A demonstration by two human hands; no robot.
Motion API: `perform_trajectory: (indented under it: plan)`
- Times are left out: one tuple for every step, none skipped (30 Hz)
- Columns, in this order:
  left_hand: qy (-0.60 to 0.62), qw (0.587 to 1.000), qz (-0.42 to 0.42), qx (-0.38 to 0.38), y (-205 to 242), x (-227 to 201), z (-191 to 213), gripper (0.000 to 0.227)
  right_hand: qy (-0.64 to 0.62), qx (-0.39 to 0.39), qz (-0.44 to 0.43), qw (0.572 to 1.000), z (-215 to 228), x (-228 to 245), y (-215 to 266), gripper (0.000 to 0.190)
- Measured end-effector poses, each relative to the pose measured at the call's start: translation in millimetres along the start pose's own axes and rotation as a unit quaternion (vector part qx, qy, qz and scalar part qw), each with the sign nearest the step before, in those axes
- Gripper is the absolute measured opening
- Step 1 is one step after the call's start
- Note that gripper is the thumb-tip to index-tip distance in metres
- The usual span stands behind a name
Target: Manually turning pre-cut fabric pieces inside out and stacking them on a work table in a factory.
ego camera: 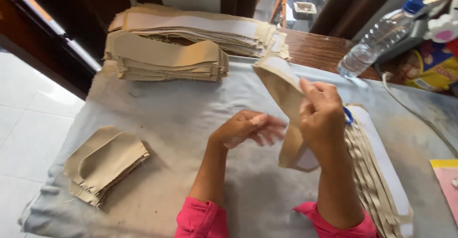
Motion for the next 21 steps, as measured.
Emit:
perform_trajectory:
  plan:
    - [0.013, 1.0, -0.012, 0.008, 0, -3, -3, 0.051, 0.028, -0.026, 0.052, 0.998, -9, 13, -3, 0.04]
    - [0.009, 1.0, -0.014, 0.002, -10, 10, 4, 0.051, 0.021, -0.025, 0.055, 0.998, -17, 20, 0, 0.04]
    - [0.089, 0.988, -0.069, -0.107, -21, 23, 14, 0.048, 0.033, -0.022, 0.079, 0.996, -25, 27, 4, 0.04]
    - [0.167, 0.955, -0.122, -0.212, -31, 38, 22, 0.044, 0.046, -0.018, 0.1, 0.994, -32, 33, 10, 0.041]
    - [0.163, 0.955, -0.122, -0.217, -34, 44, 37, 0.044, 0.04, -0.017, 0.099, 0.994, -37, 37, 9, 0.041]
    - [0.181, 0.926, -0.16, -0.292, -37, 52, 50, 0.042, 0.007, 0.017, 0.115, 0.993, -40, 41, 10, 0.042]
    - [0.196, 0.889, -0.197, -0.365, -39, 61, 62, 0.039, -0.026, 0.051, 0.132, 0.99, -43, 44, 12, 0.044]
    - [0.194, 0.89, -0.193, -0.365, -35, 53, 60, 0.039, -0.027, 0.052, 0.128, 0.99, -39, 45, 11, 0.044]
    - [0.184, 0.887, -0.201, -0.372, -30, 45, 58, 0.032, -0.106, 0.101, 0.077, 0.986, -34, 46, 9, 0.037]
    - [0.175, 0.886, -0.211, -0.375, -29, 37, 55, 0.025, -0.182, 0.146, 0.027, 0.972, -29, 47, 6, 0.032]
    - [0.174, 0.887, -0.21, -0.373, -27, 29, 41, 0.025, -0.181, 0.144, 0.025, 0.972, -28, 38, 3, 0.032]
    - [0.175, 0.906, -0.187, -0.338, -24, 22, 26, 0.023, -0.214, 0.132, -0.057, 0.966, -28, 29, 1, 0.029]
    - [0.176, 0.922, -0.164, -0.303, -22, 15, 11, 0.021, -0.246, 0.119, -0.138, 0.952, -28, 20, -1, 0.026]
    - [0.175, 0.924, -0.16, -0.3, -22, 16, 6, 0.021, -0.245, 0.115, -0.142, 0.952, -24, 20, -5, 0.026]
    - [0.161, 0.937, -0.142, -0.274, -22, 17, 1, 0.021, -0.298, 0.115, -0.171, 0.932, -20, 19, -8, 0.023]
    - [0.149, 0.95, -0.123, -0.247, -23, 19, -4, 0.022, -0.349, 0.115, -0.2, 0.908, -16, 18, -10, 0.02]
    - [0.149, 0.951, -0.118, -0.243, -27, 28, -1, 0.022, -0.347, 0.111, -0.205, 0.908, -18, 13, -10, 0.02]
    - [0.114, 0.954, -0.116, -0.253, -30, 36, 3, 0.02, -0.367, 0.12, -0.2, 0.9, -20, 9, -10, 0.023]
    - [0.079, 0.955, -0.114, -0.261, -33, 44, 7, 0.018, -0.387, 0.128, -0.195, 0.892, -23, 6, -9, 0.027]
    - [0.079, 0.956, -0.111, -0.259, -33, 43, 4, 0.018, -0.386, 0.126, -0.198, 0.892, -24, 4, -10, 0.027]
    - [0.052, 0.959, -0.108, -0.257, -32, 41, 1, 0.019, -0.403, 0.122, -0.209, 0.883, -26, 1, -10, 0.025]
Point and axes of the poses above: each hand's wrist, its own y-axis away from the middle knuckle, its own z-axis out of the back of the hand, x = y × z, the point moved 1 cm from there along -y, towards the middle knuckle, and after that the axes turned 7 degrees about -z, right-handed, at the moved point
